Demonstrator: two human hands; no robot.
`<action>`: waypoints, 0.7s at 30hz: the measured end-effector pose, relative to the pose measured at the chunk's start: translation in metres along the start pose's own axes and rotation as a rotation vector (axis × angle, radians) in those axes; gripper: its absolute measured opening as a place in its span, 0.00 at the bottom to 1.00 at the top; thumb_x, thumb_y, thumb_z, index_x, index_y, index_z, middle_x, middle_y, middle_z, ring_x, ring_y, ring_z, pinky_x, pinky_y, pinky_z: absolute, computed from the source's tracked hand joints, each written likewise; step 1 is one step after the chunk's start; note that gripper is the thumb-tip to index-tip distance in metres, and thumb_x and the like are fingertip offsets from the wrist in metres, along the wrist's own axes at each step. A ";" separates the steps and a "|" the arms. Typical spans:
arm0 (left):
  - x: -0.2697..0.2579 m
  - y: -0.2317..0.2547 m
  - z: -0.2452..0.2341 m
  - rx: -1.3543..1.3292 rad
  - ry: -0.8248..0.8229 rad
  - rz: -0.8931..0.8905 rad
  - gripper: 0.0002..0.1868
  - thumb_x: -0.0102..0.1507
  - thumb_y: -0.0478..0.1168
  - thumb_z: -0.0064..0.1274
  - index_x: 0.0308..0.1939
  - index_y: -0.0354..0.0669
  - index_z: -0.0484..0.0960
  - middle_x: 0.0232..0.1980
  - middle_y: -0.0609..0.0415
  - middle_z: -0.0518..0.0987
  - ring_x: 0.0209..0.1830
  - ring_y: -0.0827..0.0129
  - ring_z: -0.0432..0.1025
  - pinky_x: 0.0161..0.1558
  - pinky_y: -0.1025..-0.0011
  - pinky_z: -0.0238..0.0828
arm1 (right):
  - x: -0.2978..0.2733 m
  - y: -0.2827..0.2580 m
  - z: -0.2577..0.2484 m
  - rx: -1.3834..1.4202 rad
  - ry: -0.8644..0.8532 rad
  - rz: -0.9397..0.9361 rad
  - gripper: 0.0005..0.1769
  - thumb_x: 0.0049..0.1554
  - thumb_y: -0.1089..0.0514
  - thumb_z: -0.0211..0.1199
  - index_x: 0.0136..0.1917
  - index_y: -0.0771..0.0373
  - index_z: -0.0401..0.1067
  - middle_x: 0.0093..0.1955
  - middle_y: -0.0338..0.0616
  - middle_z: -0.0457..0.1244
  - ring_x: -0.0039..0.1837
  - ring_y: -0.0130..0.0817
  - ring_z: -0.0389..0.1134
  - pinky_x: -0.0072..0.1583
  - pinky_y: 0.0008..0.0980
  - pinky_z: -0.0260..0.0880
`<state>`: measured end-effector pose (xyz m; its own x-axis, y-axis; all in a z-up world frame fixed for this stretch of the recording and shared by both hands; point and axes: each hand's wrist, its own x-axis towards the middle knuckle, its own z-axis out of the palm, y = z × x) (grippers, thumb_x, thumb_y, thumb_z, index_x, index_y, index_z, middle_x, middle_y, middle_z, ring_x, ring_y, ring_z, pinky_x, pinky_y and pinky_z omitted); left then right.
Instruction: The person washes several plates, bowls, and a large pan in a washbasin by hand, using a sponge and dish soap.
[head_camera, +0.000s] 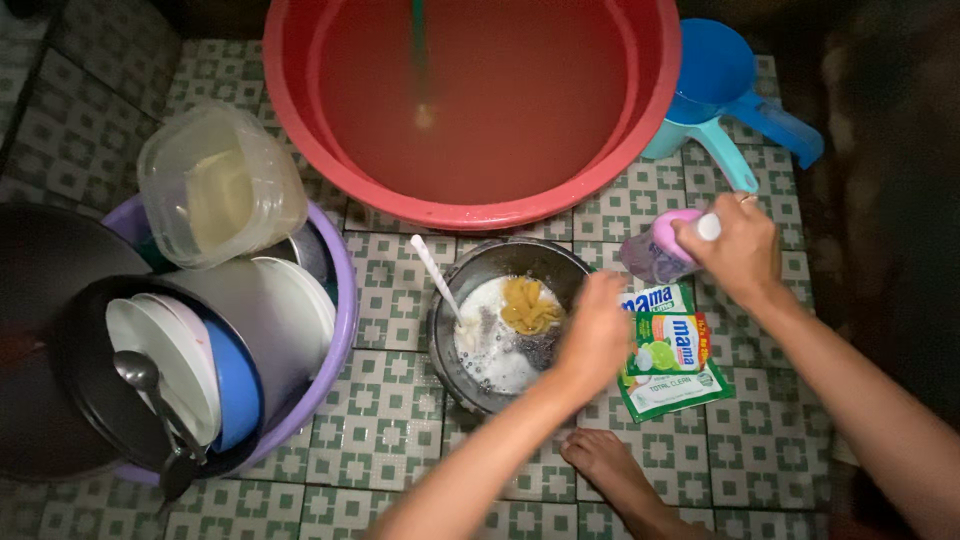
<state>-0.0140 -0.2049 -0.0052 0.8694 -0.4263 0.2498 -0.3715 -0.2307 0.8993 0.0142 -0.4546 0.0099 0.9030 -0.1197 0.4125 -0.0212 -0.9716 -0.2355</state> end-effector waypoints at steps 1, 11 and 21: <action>0.009 0.002 0.024 0.003 0.002 0.008 0.31 0.56 0.23 0.50 0.65 0.25 0.67 0.64 0.32 0.68 0.68 0.37 0.64 0.70 0.55 0.61 | 0.004 0.001 0.000 0.011 0.002 0.046 0.25 0.56 0.46 0.76 0.44 0.69 0.69 0.43 0.61 0.65 0.45 0.59 0.68 0.48 0.51 0.70; 0.060 -0.050 0.198 0.042 0.484 -0.412 0.52 0.57 0.31 0.64 0.78 0.28 0.48 0.80 0.30 0.54 0.82 0.34 0.45 0.77 0.46 0.36 | 0.003 -0.030 -0.004 0.102 0.067 0.106 0.20 0.52 0.50 0.76 0.41 0.67 0.70 0.42 0.59 0.64 0.46 0.58 0.67 0.49 0.52 0.68; 0.058 -0.022 0.159 -0.103 0.609 -0.020 0.51 0.51 0.48 0.74 0.70 0.34 0.60 0.65 0.35 0.71 0.68 0.40 0.66 0.71 0.49 0.61 | 0.019 -0.047 -0.080 0.084 -0.043 -0.127 0.23 0.48 0.45 0.77 0.39 0.64 0.71 0.38 0.52 0.62 0.41 0.49 0.67 0.45 0.43 0.69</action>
<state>-0.0074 -0.3633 -0.0676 0.9171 0.1604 0.3651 -0.3461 -0.1349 0.9285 -0.0018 -0.4277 0.0989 0.9137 0.0141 0.4061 0.1290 -0.9577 -0.2572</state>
